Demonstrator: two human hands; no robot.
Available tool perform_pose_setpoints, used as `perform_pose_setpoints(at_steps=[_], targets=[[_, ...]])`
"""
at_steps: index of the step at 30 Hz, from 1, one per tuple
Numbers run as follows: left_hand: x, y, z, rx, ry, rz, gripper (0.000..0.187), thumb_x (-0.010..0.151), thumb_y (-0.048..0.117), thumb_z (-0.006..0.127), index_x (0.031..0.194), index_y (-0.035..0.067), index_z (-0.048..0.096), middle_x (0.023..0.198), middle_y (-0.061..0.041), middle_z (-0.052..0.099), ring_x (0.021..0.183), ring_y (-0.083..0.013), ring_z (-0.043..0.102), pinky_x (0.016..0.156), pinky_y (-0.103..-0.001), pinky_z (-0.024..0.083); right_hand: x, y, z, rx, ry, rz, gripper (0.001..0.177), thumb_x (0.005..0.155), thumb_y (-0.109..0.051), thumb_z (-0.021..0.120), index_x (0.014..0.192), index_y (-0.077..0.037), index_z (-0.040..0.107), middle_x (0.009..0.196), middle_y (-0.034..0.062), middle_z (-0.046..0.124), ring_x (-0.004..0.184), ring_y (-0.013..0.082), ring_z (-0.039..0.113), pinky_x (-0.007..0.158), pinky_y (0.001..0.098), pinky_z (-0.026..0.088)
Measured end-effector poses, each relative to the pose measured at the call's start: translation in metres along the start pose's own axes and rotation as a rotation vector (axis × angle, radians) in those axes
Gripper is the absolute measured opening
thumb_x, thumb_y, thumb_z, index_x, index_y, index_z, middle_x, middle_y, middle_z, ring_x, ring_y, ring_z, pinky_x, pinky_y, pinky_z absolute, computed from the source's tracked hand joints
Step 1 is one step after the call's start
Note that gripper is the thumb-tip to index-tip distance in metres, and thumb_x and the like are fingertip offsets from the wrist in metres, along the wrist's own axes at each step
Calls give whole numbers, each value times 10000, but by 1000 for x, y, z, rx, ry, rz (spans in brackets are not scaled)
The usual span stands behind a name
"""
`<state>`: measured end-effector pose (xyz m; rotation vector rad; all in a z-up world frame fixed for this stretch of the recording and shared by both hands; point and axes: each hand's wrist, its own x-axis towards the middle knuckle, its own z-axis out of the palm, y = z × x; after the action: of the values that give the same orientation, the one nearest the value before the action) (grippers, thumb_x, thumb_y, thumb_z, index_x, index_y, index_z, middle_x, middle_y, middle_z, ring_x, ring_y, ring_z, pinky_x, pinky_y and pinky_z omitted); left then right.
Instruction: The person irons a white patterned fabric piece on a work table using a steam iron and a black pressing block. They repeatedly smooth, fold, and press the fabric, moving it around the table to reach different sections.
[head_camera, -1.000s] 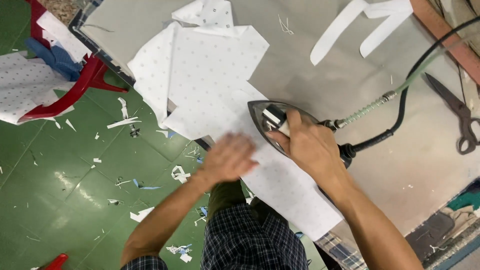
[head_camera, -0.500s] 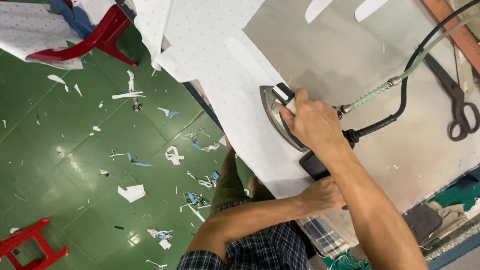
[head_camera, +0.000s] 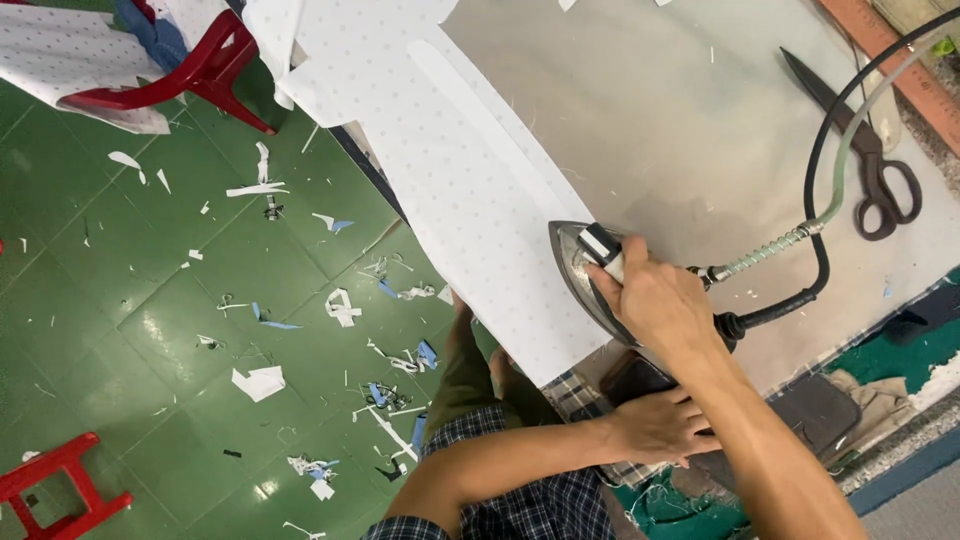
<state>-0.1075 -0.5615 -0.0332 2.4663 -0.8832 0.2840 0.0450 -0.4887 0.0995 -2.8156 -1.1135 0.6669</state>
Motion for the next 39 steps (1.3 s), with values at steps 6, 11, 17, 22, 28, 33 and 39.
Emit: perform_pose_setpoints(at_steps=[6, 11, 17, 22, 28, 33, 39], targets=[[2, 0, 2, 56, -78, 6, 988, 683, 742, 853, 1432, 201, 504, 1500, -82, 551, 1366, -279, 563, 1182, -474, 443, 44, -20, -16, 23, 6, -75, 606, 1065, -577, 436, 1198, 9, 507, 615, 132, 666, 506, 413, 652, 450, 538, 516], [-1, 3, 3, 76, 9, -12, 675, 668, 660, 826, 1145, 207, 672, 1188, -21, 732, 1197, -252, 659, 1110, -464, 467, 91, -33, -12, 46, 81, -137, 580, 1087, -594, 475, 1049, -15, 474, 605, 162, 645, 511, 472, 605, 454, 541, 443], [-2, 2, 2, 59, -41, 7, 687, 755, 648, 755, 1239, 171, 655, 1196, -20, 741, 1186, -221, 668, 1161, -455, 458, 98, -35, -8, 24, 189, -192, 595, 1083, -611, 451, 1014, -21, 481, 590, 162, 630, 495, 475, 599, 417, 540, 435], [-3, 4, -2, 10, 80, -40, 387, 772, 404, 860, 1041, 167, 713, 1024, -28, 746, 1064, -234, 676, 1144, -479, 475, 96, -36, -14, 77, 147, -186, 589, 1078, -603, 419, 1023, -19, 478, 597, 170, 626, 517, 482, 600, 441, 554, 446], [2, 6, 14, -322, 209, -66, 530, 880, -297, 499, 697, 118, 226, 719, -45, 217, 697, -247, 267, 664, -379, 307, 100, -41, -11, 8, 130, -147, 495, 1108, -510, 450, 1016, -26, 501, 605, 142, 649, 475, 432, 605, 448, 527, 472], [8, -33, 19, -256, 391, -28, 179, 909, -121, 576, 805, 23, 573, 900, -146, 619, 929, -347, 602, 837, -481, 511, 95, -45, -21, 27, 100, -138, 470, 1105, -493, 451, 1032, -31, 496, 612, 130, 643, 480, 409, 612, 453, 522, 492], [-8, -73, -23, -201, 315, 43, 236, 867, 47, 745, 1020, 66, 566, 1076, -106, 649, 1099, -329, 614, 997, -485, 489, 93, -39, -15, 46, 169, -147, 526, 1030, -552, 517, 1157, -42, 505, 691, 155, 683, 578, 456, 650, 473, 559, 490]])
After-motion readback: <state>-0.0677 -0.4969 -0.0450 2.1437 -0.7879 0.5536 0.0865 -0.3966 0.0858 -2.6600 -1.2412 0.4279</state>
